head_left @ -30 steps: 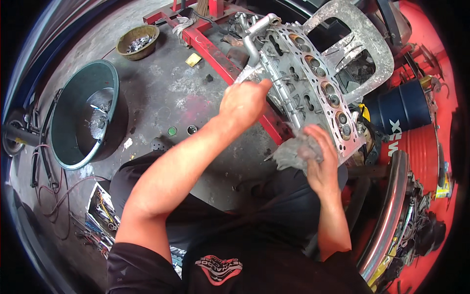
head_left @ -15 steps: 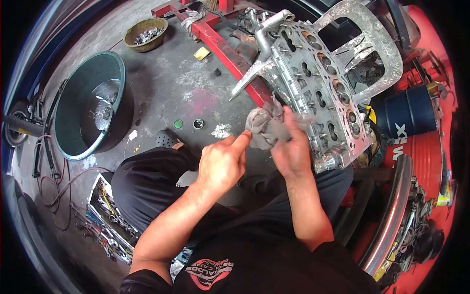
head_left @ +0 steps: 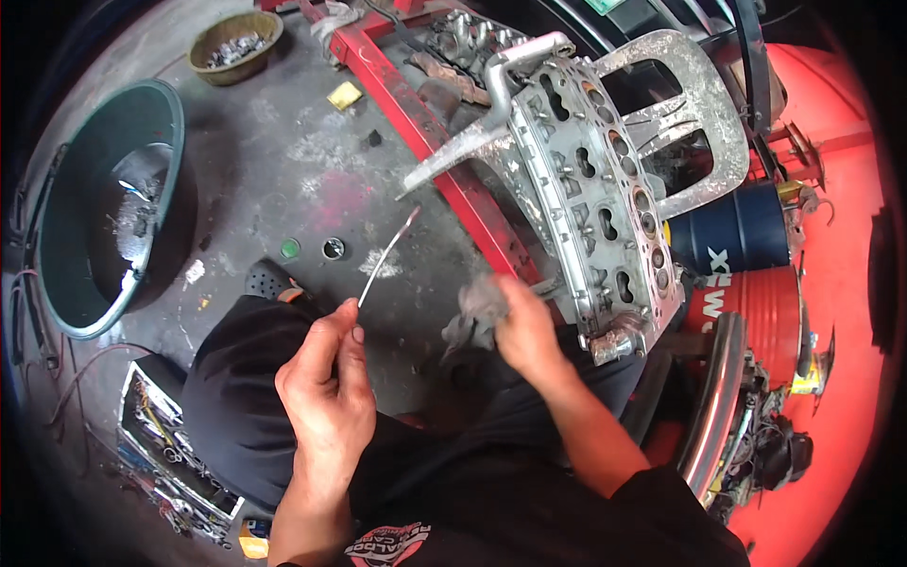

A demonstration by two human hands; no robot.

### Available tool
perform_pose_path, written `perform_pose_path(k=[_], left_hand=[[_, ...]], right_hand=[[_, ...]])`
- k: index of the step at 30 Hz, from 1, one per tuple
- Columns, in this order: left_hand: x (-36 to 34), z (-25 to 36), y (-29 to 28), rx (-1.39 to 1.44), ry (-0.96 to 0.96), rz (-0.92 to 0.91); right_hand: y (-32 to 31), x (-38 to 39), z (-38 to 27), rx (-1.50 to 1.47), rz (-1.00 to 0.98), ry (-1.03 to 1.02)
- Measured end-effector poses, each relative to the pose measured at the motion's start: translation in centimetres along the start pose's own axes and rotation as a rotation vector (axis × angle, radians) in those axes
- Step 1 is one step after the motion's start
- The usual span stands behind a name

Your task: The person cleans an engine cylinder head by inserting a thin rod into its ports to clear them and wiping the metal surfaces with a cloth.

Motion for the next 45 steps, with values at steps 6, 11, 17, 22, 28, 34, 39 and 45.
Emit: perform_pose_path(k=[6,11,17,22,28,34,39,45], left_hand=[[0.4,-1.2,0.7,0.094,-0.231,-0.279],[0.2,-0.9,0.4,0.165,-0.164,-0.261],[0.1,-1.0,0.8,0.228,-0.197,-0.309],[0.6,-0.1,1.3,0.188,-0.258,-0.335],[1.0,-0.3,2.3,0.224,-0.373,-0.358],[0.9,-0.1,2.9,0.181,-0.176,-0.360],[0.8,0.3,3.1,0.164,-0.156,-0.389],[1.2,0.0,3.3,0.188,-0.335,-0.405]], right_hand=[[-9.2,-2.4,-4.7,0.280,-0.016,-0.252],[-14.0,-6.1,-7.3,0.625,0.027,-0.127],[-11.0,-5.1,-5.6,0.694,-0.437,-0.038],[-10.2,-8.8,-7.4,0.979,-0.041,-0.551],[-7.1,-14.0,-4.9,1.259,-0.271,-0.280],[-6.2,-13.6,-4.7,1.259,-0.333,-0.059],[-7.1,-13.2,-4.4,1.235,-0.240,0.089],[-7.7,-16.0,-4.8,1.031,-0.261,0.239]])
Point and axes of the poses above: each hand's wrist, its own x-axis away from the middle knuckle, its own y-axis out of the palm, z = x × y, the point moved 6 cm from there along -x, towards the middle knuckle, and after that the axes turned 3 degrees about y, right-handed, at the moved point
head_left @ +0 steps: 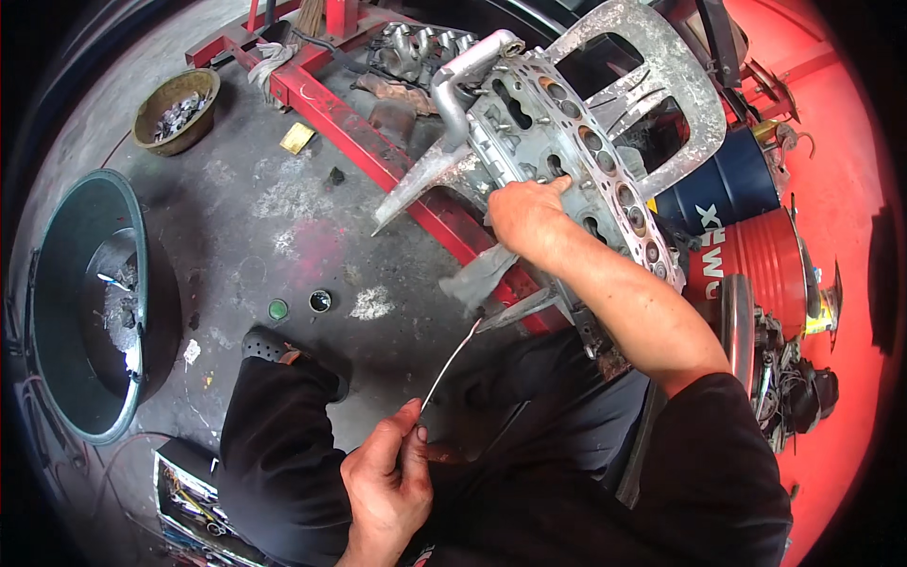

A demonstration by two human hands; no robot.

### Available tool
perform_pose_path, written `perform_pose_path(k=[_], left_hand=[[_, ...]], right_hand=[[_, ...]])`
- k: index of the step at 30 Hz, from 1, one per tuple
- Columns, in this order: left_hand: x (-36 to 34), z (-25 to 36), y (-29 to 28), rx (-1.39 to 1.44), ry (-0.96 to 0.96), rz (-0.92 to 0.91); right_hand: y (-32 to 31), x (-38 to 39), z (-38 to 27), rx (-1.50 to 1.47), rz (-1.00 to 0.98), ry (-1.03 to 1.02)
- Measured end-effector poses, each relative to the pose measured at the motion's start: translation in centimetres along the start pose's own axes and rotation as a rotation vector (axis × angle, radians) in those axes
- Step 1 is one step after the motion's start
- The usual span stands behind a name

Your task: The person cleans an engine cylinder head by inserting a thin rod into its ports to clear them and wiping the metal surfaces with a cloth.

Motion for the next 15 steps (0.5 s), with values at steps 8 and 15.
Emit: perform_pose_path(k=[8,15], left_hand=[[-0.1,0.2,-0.1,-0.040,0.169,0.046],[-1.4,-5.3,2.7,0.078,-0.201,0.183]], right_hand=[[2.0,12.4,-3.1,-0.277,0.854,-0.573],[10.6,11.6,-1.2,-1.307,0.379,-0.157]])
Point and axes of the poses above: each hand's wrist, its own x-axis away from the middle knuckle, its own y-axis out of the palm, z = x × y, the point moved 6 cm from there along -x, towards the middle knuckle, and after that the axes turned 3 degrees about y, right-handed, at the moved point
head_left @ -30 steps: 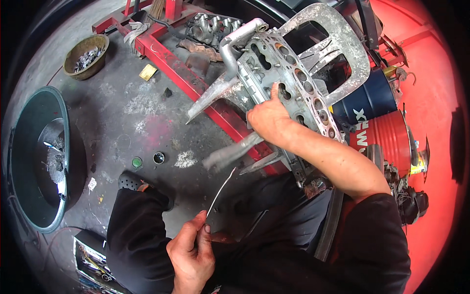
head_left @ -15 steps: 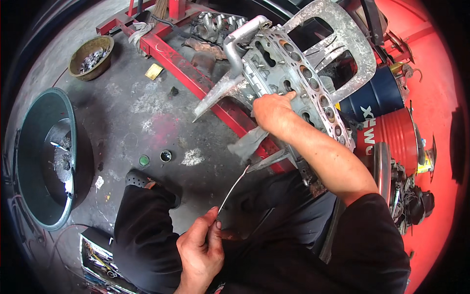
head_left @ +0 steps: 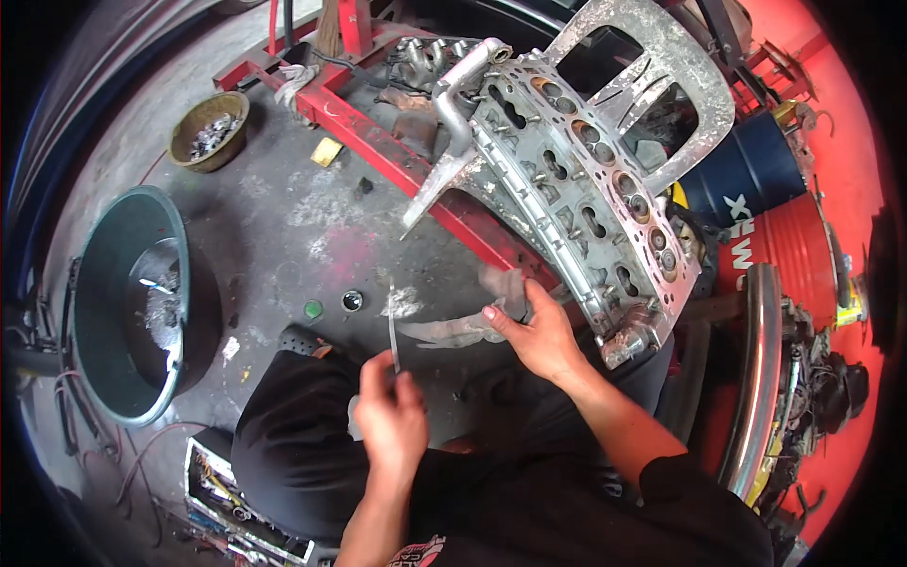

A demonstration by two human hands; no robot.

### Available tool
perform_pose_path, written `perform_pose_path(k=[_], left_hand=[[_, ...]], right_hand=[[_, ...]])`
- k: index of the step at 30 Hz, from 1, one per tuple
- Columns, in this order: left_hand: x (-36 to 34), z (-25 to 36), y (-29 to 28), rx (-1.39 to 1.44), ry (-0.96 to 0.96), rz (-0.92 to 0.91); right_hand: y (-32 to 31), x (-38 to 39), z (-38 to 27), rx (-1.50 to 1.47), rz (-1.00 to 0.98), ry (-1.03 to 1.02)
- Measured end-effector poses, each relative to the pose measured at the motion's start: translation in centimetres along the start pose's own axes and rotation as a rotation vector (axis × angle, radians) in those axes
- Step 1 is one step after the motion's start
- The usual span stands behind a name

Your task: The person cleans an engine cylinder head by inserting a thin rod into its ports to clear them and wiping the metal surfaces with a cloth.

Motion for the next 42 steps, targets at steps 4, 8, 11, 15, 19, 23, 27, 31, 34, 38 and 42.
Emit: perform_pose_path(k=[4,8,11,15,19,23,27,31,34,38,42], left_hand=[[-2.4,-6.7,3.9,-0.796,0.049,-0.131],[-4.2,-11.8,3.7,-1.036,0.162,-0.108],[-6.3,-11.9,5.5,-0.773,0.127,-0.190],[-5.4,-10.7,11.6,0.682,-0.045,-0.526],[-8.7,-6.8,14.2,0.821,-0.054,-0.730],[-10.9,4.1,16.4,0.500,0.008,-0.332],[-13.8,9.3,19.1,0.250,0.255,-0.247],[-12.2,11.2,24.7,0.019,0.651,-0.439],[-10.6,9.7,24.7,0.474,0.076,-0.695],[-12.4,10.5,23.8,0.552,-0.011,-0.911],[-14.1,10.5,24.3,-0.005,0.236,-0.736]], right_hand=[[-0.2,1.2,-0.8,-0.615,0.051,0.038],[-1.3,1.4,-1.5,-0.701,0.122,-0.024],[-2.9,2.7,-3.8,-0.624,0.203,-0.173],[-4.4,6.3,-7.6,-0.461,0.220,-0.662],[-3.8,8.7,-6.0,-0.305,0.069,-0.689],[-4.7,8.1,-0.8,-0.326,0.192,-0.509],[-4.9,6.4,-0.9,-0.458,0.199,-0.452],[-4.6,4.8,1.3,-0.538,0.279,-0.435],[-4.2,4.6,2.6,-0.550,0.290,-0.424],[-3.2,5.1,1.7,-0.589,0.218,-0.433],[-1.7,4.5,1.8,-0.597,0.093,-0.389]])
Point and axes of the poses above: each hand's wrist, its own x-axis away from the middle knuckle, its own y-axis out of the palm, z = x × y, the point moved 6 cm from there along -x, towards the middle knuckle, and after that the axes turned 3 degrees about y, right-handed, at the moved point
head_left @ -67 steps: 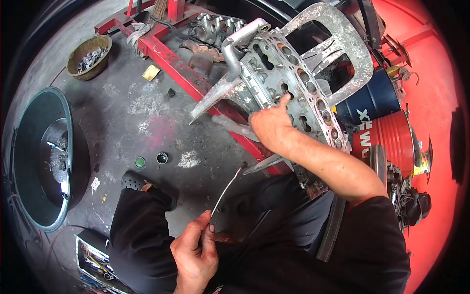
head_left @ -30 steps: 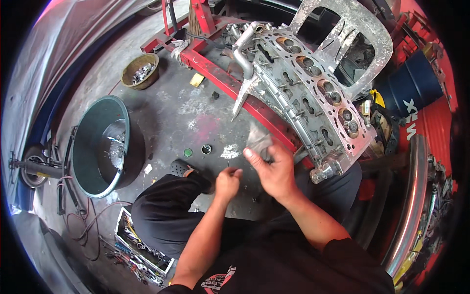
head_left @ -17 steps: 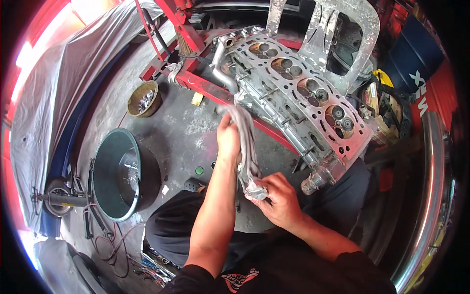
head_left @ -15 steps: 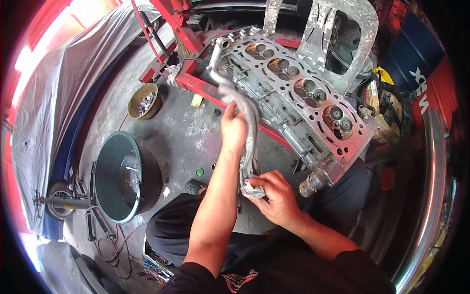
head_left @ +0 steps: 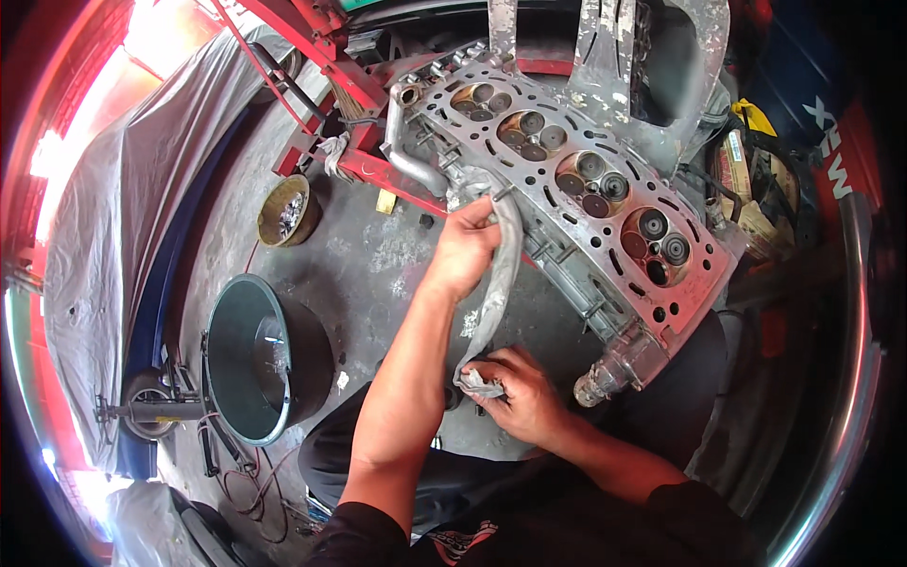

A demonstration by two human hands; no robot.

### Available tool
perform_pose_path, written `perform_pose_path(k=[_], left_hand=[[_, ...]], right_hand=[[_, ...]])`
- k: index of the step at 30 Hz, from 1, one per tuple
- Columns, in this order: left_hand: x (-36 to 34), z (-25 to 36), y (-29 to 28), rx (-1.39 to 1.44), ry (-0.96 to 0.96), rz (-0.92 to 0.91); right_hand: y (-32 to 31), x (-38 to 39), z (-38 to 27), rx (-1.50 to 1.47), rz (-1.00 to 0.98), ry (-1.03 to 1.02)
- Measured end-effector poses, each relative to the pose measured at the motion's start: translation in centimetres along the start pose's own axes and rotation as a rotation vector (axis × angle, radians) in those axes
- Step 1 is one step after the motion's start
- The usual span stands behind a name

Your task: The person cleans an engine cylinder head by inserting a thin rod into its ports to clear them and wiping the metal surfaces with a cloth.

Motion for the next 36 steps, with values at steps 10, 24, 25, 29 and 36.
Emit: perform_pose_path(k=[10,24,25,29,36], left_hand=[[0.3,5.0,-0.8,-1.555,0.531,-0.100],[0.2,5.3,-0.5,-0.851,0.542,0.191],[0.6,5.6,-0.8,-0.959,0.530,0.211],[3.2,-2.3,-7.9,-0.355,0.200,0.350],[8.3,-10.7,-6.4,1.123,0.008,0.364]], right_hand=[[0.6,-2.1,-0.5,0.086,0.018,0.004],[0.5,-2.5,1.0,0.125,0.014,0.020],[0.6,-2.5,1.2,0.110,0.030,0.019],[1.0,-1.1,1.8,0.144,0.059,0.000],[5.5,0.0,0.3,0.239,-0.370,-0.017]])
Point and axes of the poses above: each hand's wrist, its own x-axis away from the middle knuckle, its own y-axis out of the palm, z = x × y, the point moved 6 cm from there along -x, towards the middle knuckle, and after that the axes turned 3 degrees about y, right-handed, at the moved point
